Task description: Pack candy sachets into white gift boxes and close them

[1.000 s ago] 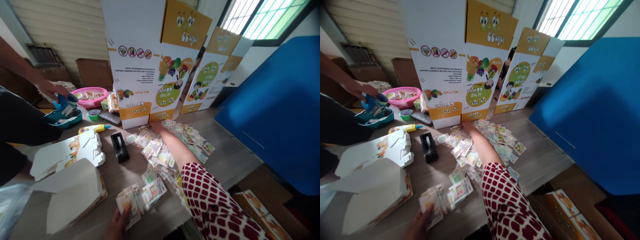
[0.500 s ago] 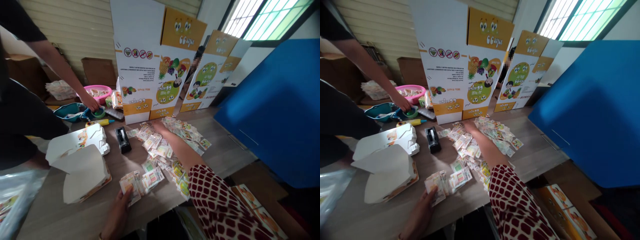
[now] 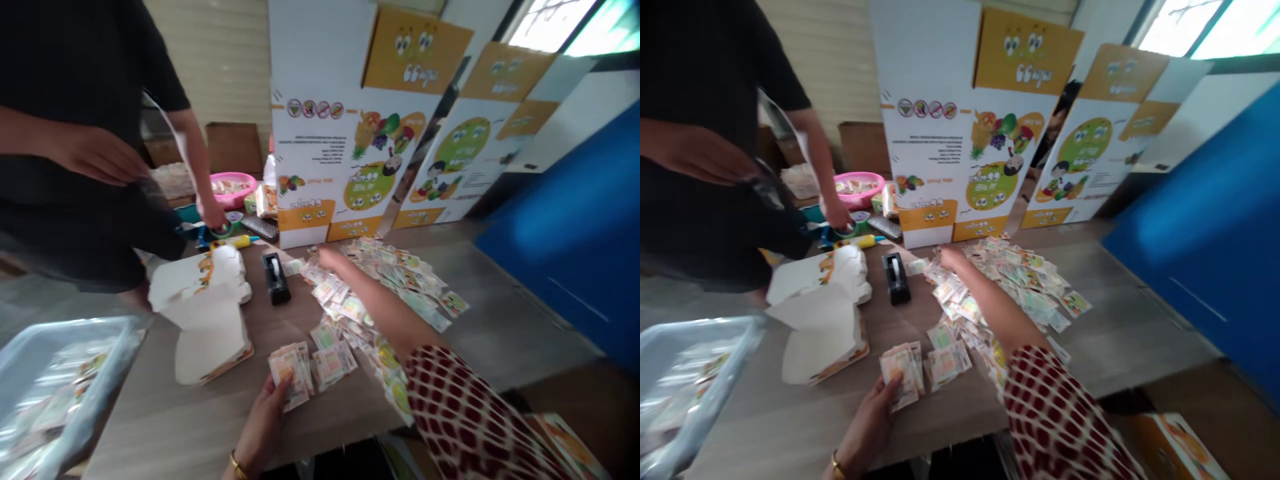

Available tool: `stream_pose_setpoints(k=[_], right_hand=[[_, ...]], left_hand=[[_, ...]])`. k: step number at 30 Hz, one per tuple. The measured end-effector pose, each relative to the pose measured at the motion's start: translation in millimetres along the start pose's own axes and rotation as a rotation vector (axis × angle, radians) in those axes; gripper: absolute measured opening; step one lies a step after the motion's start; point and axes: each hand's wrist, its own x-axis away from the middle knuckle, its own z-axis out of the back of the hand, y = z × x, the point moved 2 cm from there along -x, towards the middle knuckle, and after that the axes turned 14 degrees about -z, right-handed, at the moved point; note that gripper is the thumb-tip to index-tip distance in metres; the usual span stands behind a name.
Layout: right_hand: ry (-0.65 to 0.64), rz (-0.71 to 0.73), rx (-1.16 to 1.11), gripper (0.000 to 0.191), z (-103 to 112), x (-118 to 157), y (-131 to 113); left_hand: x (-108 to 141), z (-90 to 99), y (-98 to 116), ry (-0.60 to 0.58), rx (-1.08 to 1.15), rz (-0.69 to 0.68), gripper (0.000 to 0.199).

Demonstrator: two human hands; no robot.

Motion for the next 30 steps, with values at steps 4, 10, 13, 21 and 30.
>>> stream_pose_setpoints(k=[4, 10, 13, 21, 30], right_hand=[[-0.024, 0.141, -0.088, 0.034, -2, 73, -22], [-0.301, 0.129, -0.483, 0.043, -36, 213, -11], [-0.252, -0.043, -0.598, 0.045, -49, 244, 6], [-0.413, 0.002, -0.821, 0.047, -75, 286, -15], [-0.459, -0.096, -1.05, 0.047, -99, 297, -19]], left_hand=[[-1, -6.2, 2, 0.012, 0.025, -0.059, 0.04], [-2, 0.0, 8, 0.2, -0.036, -0.075, 0.027], [4, 2.4, 13, 0.245, -0.069, -0.077, 0.029], [17, -16.9, 21, 0.171, -0.089, -0.14, 0.031], [37, -21.0, 31, -0.01, -0.009, -0.225, 0.034]])
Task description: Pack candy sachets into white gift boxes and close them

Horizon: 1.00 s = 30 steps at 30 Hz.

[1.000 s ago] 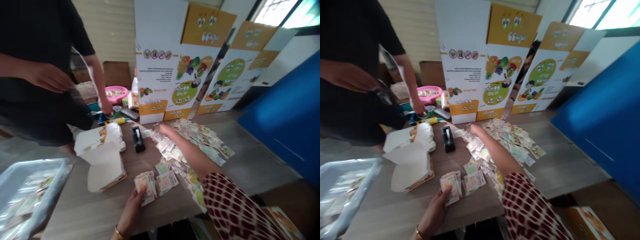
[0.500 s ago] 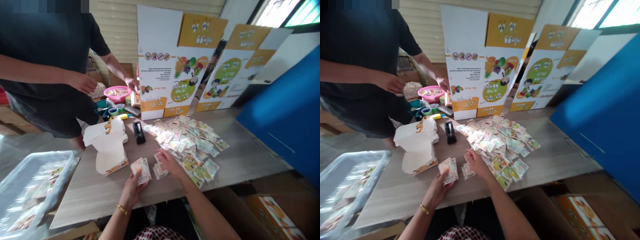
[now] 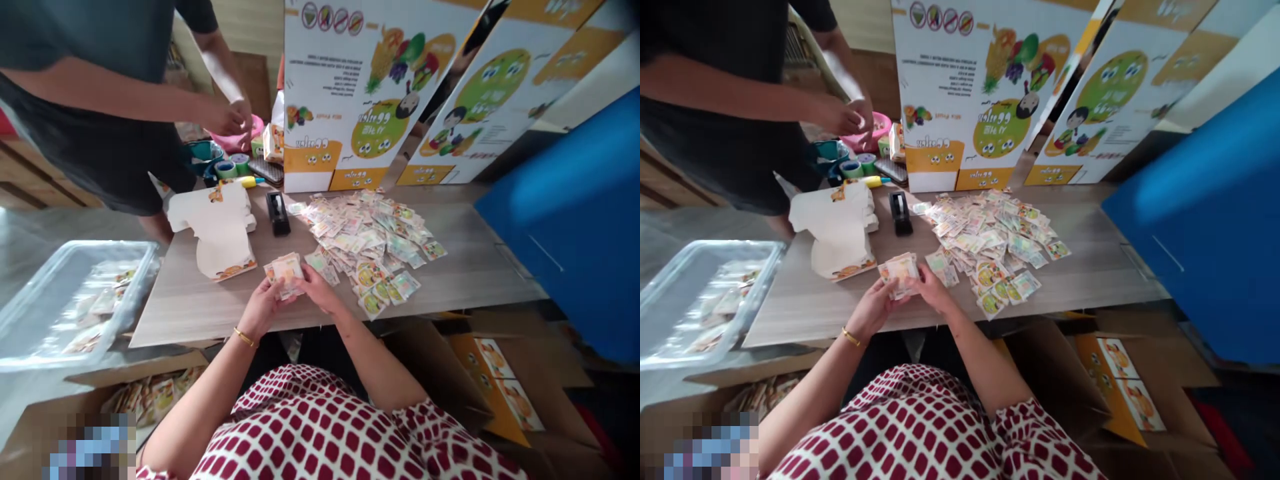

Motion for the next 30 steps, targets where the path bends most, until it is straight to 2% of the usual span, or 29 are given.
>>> stream_pose_setpoints(k=[6, 9, 11, 15, 20, 23, 26, 28, 30], right_hand=[[0.088, -0.068, -0.159, 0.049, -4, 4, 0], [0.073, -0.063, -0.256, 0.052, -7, 5, -3], [0.072, -0.055, -0.238, 0.054, -11, 7, -4], [0.19, -0.05, -0.051, 0.052, -17, 11, -4], [0.07, -0.019, -0.056, 0.043, -17, 15, -6], [0.176, -0.005, 0.04, 0.039, -13, 17, -7], [0.316, 0.03, 0.105, 0.036, -7, 17, -8], [0.385, 0.044, 0.044, 0.036, -1, 16, -9], [0.381, 0.033, -0.087, 0.038, 4, 14, -12]], left_hand=[[4, 4.2, -2, 0.047, -0.036, -0.014, 0.032], [7, 3.9, 1, 0.047, -0.035, -0.017, 0.033], [9, 2.4, 1, 0.017, -0.045, -0.024, 0.037], [10, 2.1, -2, -0.077, -0.078, -0.072, 0.047], [3, 14.3, -3, -0.066, 0.009, -0.029, 0.041], [4, 15.3, -3, -0.107, 0.026, 0.035, 0.043], [3, 13.5, -4, -0.056, 0.002, 0.038, 0.041], [1, 14.3, -3, 0.008, -0.009, 0.029, 0.039], [-3, 16.9, -3, 0.057, -0.045, 0.036, 0.038]])
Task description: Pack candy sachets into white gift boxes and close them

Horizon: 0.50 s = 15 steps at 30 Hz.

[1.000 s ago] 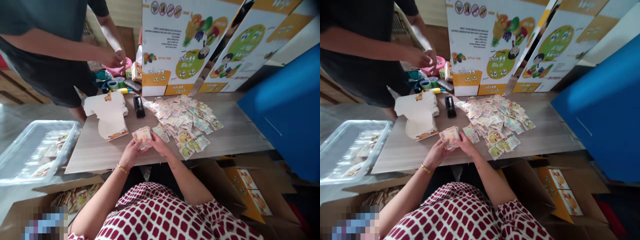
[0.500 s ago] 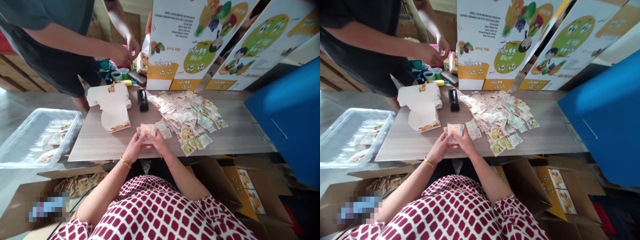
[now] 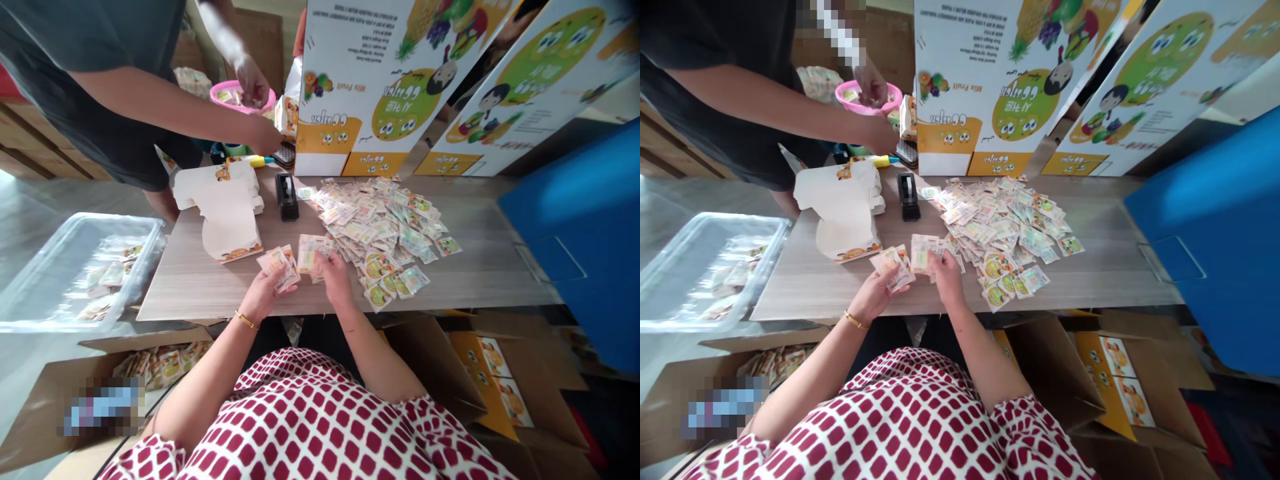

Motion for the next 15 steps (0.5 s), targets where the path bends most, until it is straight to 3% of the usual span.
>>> stream_pose_setpoints(k=[3, 5, 8, 11, 15], right_hand=[[-0.165, -0.055, -0.131, 0.041, -2, 1, -6], [-0.25, -0.041, -0.085, 0.039, -9, 7, -9], [-0.168, 0.031, 0.094, 0.033, -21, 15, -8], [-0.052, 0.019, 0.167, 0.041, -31, 17, 3], [-0.054, 0.071, 0.244, 0.054, -43, 16, 22]], left_hand=[[-4, 2.2, -2, 0.038, -0.06, 0.013, 0.039], [-5, -0.5, -5, 0.027, -0.05, -0.001, 0.038], [-1, -9.3, -9, -0.025, 0.006, -0.025, 0.038], [3, -16.5, -8, -0.081, 0.061, -0.024, 0.039], [5, -16.8, -8, -0.069, 0.048, 0.006, 0.045]])
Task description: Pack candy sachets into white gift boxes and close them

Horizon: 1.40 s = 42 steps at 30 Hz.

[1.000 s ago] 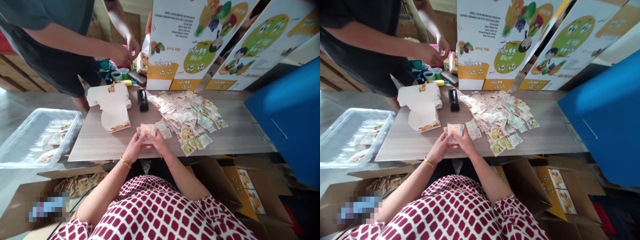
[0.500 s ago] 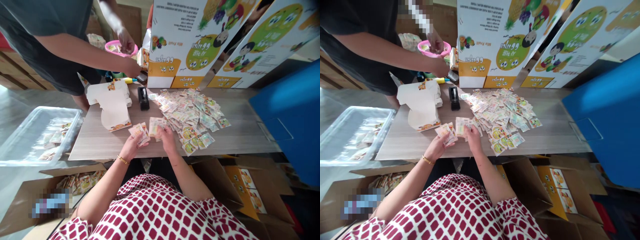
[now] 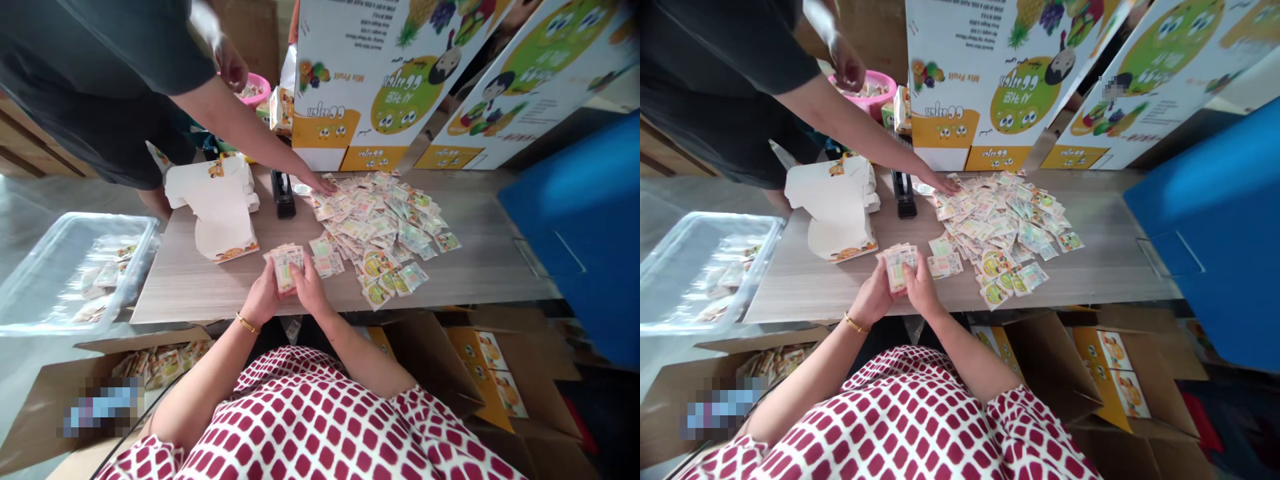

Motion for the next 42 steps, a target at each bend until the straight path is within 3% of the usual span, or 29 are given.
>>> stream_pose_setpoints(k=[4, 6, 9, 11, 14, 18, 21, 23, 24, 26, 28, 29, 31, 35, 38, 40, 42], right_hand=[[-0.07, 0.163, 0.161, 0.051, 13, -4, 5], [-0.08, 0.212, 0.293, 0.043, 39, -11, 5], [0.02, 0.266, 0.601, 0.038, 87, -28, 7], [0.033, 0.262, 0.804, 0.04, 110, -41, 10], [0.011, 0.199, 0.986, 0.042, 126, -57, 12], [0.051, 0.194, 0.984, 0.02, 132, -63, 5], [0.198, 0.226, 0.858, 0.024, 133, -53, -2], [0.28, 0.227, 0.779, 0.028, 124, -39, -6], [0.258, 0.23, 0.752, 0.028, 115, -31, -7], [0.082, 0.265, 0.712, 0.024, 94, -16, -9], [-0.138, 0.32, 0.664, 0.022, 76, -5, -9], [-0.189, 0.337, 0.643, 0.024, 73, -3, -8], [-0.127, 0.341, 0.66, 0.027, 77, -7, -3], [0.142, 0.219, 0.918, 0.034, 105, -34, 13], [0.131, 0.144, 1.006, 0.022, 120, -50, 17], [0.14, 0.18, 0.978, 0.006, 122, -52, 16], [0.186, 0.207, 0.923, 0.005, 120, -49, 16]], left_hand=[[1, 8.3, -2, -0.014, -0.08, -0.032, 0.046], [0, 17.6, 0, 0.02, -0.145, -0.054, 0.046], [-1, 31.7, 11, 0.028, -0.373, -0.163, 0.046], [-2, 34.0, 18, -0.101, -0.626, -0.302, 0.041], [0, 27.5, 16, -0.345, -1.029, -0.522, 0.029], [2, 21.7, -1, -0.348, -1.348, -0.669, 0.028], [4, 19.6, -6, -0.345, -1.464, -0.744, 0.021], [6, 14.8, -4, -0.401, -1.526, -0.869, 0.017], [7, 11.5, -2, -0.439, -1.555, -0.94, 0.015], [9, 5.1, 0, -0.53, -1.61, -1.046, 0.013], [8, 2.5, 1, -0.626, -1.665, -1.071, 0.012], [6, 3.5, 0, -0.669, -1.693, -1.059, 0.013], [2, 9.6, -2, -0.73, -1.749, -1.021, 0.013], [-8, 25.4, -8, -0.73, -1.777, -1.029, 0.03], [-13, 27.8, -12, -0.702, -1.763, -1.065, 0.038], [-16, 25.1, -13, -0.696, -1.777, -1.083, 0.028], [-16, 22.2, -14, -0.694, -1.791, -1.084, 0.02]])
